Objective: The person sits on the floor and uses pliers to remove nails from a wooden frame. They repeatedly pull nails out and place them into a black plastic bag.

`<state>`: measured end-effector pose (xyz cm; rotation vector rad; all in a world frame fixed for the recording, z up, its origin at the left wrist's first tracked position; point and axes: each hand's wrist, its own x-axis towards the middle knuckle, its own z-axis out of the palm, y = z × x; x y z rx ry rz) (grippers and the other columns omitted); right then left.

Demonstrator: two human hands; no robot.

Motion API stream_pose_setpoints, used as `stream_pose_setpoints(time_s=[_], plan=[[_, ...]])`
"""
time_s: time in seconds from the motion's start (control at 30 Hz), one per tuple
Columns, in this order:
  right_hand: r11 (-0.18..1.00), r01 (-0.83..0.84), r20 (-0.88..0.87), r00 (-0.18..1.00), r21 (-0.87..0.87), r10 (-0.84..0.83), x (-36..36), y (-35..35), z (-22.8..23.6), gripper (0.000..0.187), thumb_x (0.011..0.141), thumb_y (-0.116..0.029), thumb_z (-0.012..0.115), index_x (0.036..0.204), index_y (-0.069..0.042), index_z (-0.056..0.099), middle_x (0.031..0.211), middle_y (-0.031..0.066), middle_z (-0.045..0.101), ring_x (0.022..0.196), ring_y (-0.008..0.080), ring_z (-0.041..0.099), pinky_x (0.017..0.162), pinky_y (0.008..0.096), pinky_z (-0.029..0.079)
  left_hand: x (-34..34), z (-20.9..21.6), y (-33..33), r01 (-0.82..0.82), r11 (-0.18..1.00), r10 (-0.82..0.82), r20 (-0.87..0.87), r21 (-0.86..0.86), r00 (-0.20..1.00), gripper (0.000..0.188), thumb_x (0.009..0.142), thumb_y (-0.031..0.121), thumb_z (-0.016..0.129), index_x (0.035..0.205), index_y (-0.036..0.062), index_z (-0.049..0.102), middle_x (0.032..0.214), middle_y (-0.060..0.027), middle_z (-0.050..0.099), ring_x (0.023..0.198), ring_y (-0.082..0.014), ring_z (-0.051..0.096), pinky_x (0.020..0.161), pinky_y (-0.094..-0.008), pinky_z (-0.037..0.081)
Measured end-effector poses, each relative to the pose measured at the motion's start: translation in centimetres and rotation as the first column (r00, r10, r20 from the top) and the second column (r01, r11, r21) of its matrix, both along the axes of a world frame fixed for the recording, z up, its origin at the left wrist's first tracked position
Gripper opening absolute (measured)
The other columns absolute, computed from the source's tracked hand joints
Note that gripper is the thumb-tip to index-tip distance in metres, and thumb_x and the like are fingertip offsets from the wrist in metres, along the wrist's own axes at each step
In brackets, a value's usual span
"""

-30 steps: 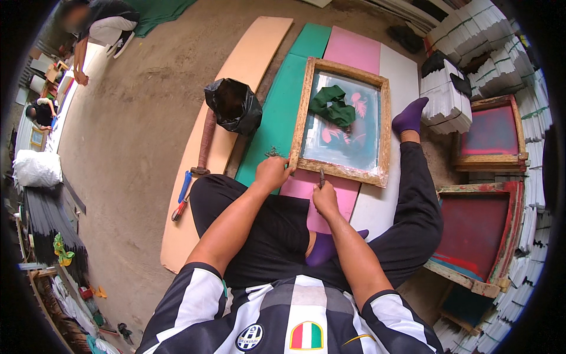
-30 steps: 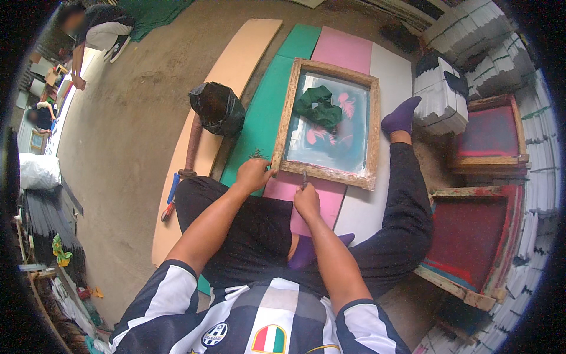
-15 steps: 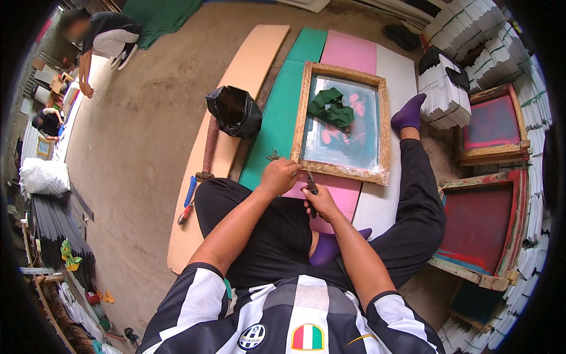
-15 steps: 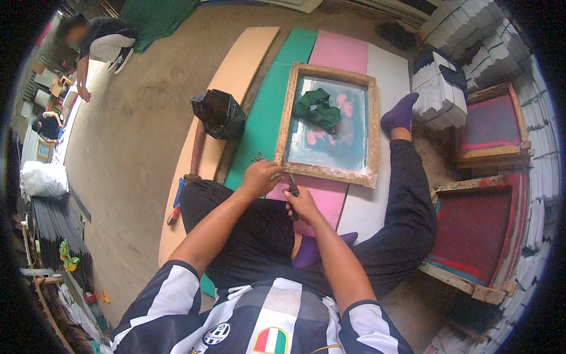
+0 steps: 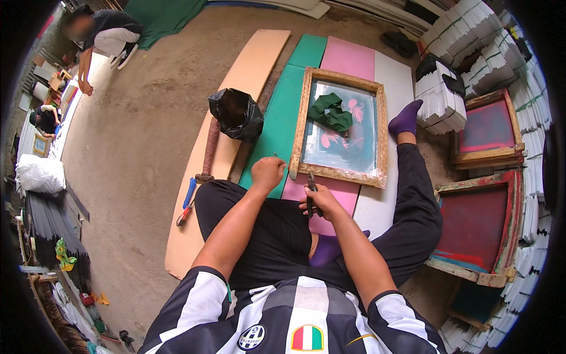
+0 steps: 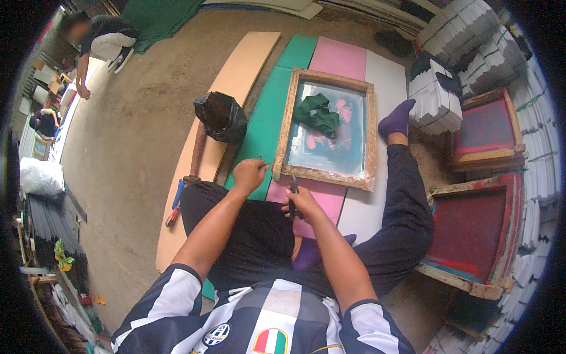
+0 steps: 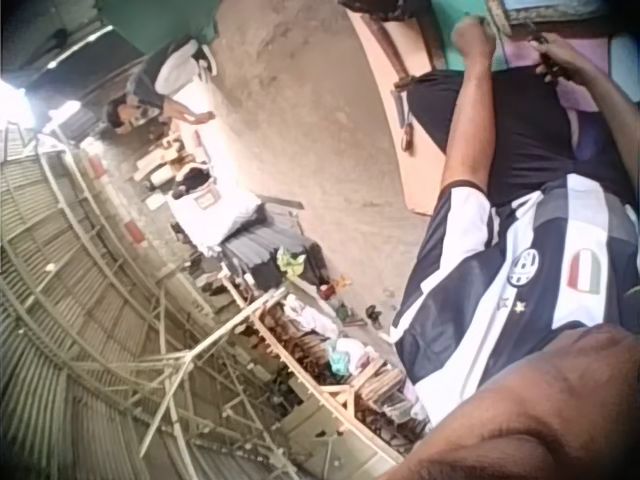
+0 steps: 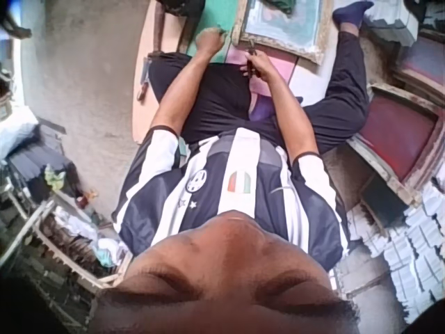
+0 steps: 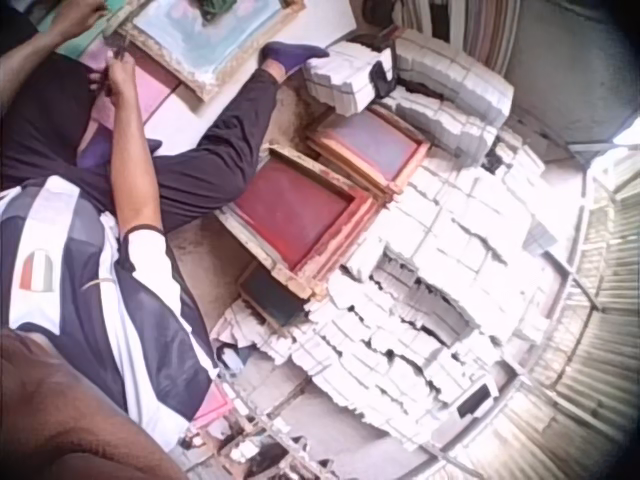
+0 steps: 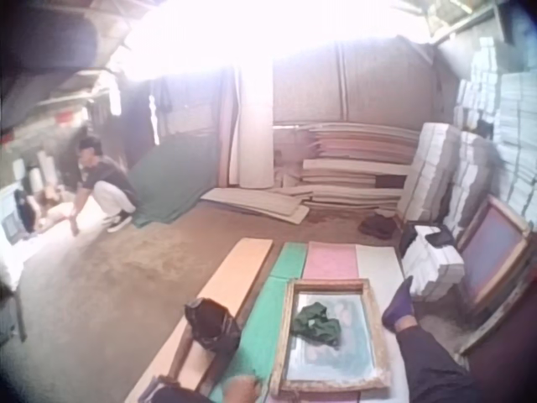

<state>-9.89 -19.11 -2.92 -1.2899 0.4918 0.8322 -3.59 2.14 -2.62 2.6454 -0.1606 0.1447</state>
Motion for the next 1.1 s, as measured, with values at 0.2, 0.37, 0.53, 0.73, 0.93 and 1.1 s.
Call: stream_pose_setpoints(time_s=[0.2,0.37,0.53,0.73,0.93,1.1], plan=[[0.987,0.030,-0.011,0.999,-0.159,-0.032,0.1,-1.6,-1.6,0.029,0.104,-0.028,0.056,0.119,-0.004,0.050,0.091,0.0158,0.064,0.069,0.0254,0.069,0.054,0.0400,0.060,1.6,-0.3,1.5,-0.221,0.960,0.264,-0.303,0.170,0.916,0.026,0.089,0.038,0.072,0.099,0.0159,0.081,0.092,-0.0155,0.076,0.089,-0.0362,0.073,0.078,-0.0483,0.058],[0.973,0.042,0.021,0.999,-0.228,-0.038,0.4,-2.0,-2.7,0.030,0.102,-0.028,0.057,0.112,0.000,0.053,0.082,0.0132,0.060,0.062,0.0249,0.067,0.050,0.0396,0.056,1.8,0.3,1.0,-0.209,0.948,0.288,-0.360,0.241,0.888,0.030,0.088,0.041,0.074,0.098,0.0134,0.080,0.092,-0.0161,0.076,0.089,-0.0358,0.073,0.076,-0.0478,0.058],[0.947,0.029,0.012,1.000,-0.319,-0.027,1.3,-1.5,-1.5,0.032,0.100,-0.026,0.059,0.104,0.005,0.054,0.075,0.0121,0.057,0.054,0.0243,0.062,0.045,0.0399,0.051,0.9,-0.5,0.3,-0.152,0.988,0.133,-0.318,-0.034,0.939,0.034,0.089,0.043,0.071,0.103,0.0137,0.080,0.095,-0.0149,0.076,0.089,-0.0356,0.073,0.078,-0.0478,0.058],[0.901,-0.047,-0.033,0.999,-0.431,0.036,2.2,-1.2,-1.9,0.027,0.101,-0.026,0.058,0.109,0.000,0.051,0.076,0.0129,0.058,0.052,0.0237,0.062,0.042,0.0405,0.047,0.0,-0.4,-1.8,0.018,0.998,-0.033,-0.283,-0.054,0.959,0.035,0.089,0.041,0.071,0.111,0.0152,0.078,0.096,-0.0154,0.075,0.090,-0.0359,0.072,0.078,-0.0489,0.057],[0.760,-0.099,0.055,0.983,-0.642,0.174,1.4,0.2,-1.4,0.024,0.099,-0.024,0.059,0.102,0.000,0.059,0.075,0.0154,0.062,0.051,0.0234,0.062,0.045,0.0409,0.047,-0.4,0.2,-1.6,0.040,0.999,-0.046,-0.303,-0.029,0.952,0.037,0.088,0.040,0.073,0.115,0.0139,0.076,0.096,-0.0153,0.074,0.091,-0.0354,0.071,0.077,-0.0497,0.056],[0.486,0.186,0.393,0.842,-0.854,0.369,-0.7,-0.8,-7.4,0.023,0.099,-0.022,0.060,0.104,0.000,0.063,0.072,0.0129,0.063,0.050,0.0217,0.061,0.046,0.0398,0.048,-0.3,0.5,-2.4,0.037,0.998,-0.048,-0.317,-0.042,0.947,0.035,0.089,0.039,0.073,0.112,0.0132,0.076,0.096,-0.0148,0.074,0.091,-0.0355,0.071,0.077,-0.0495,0.055]])
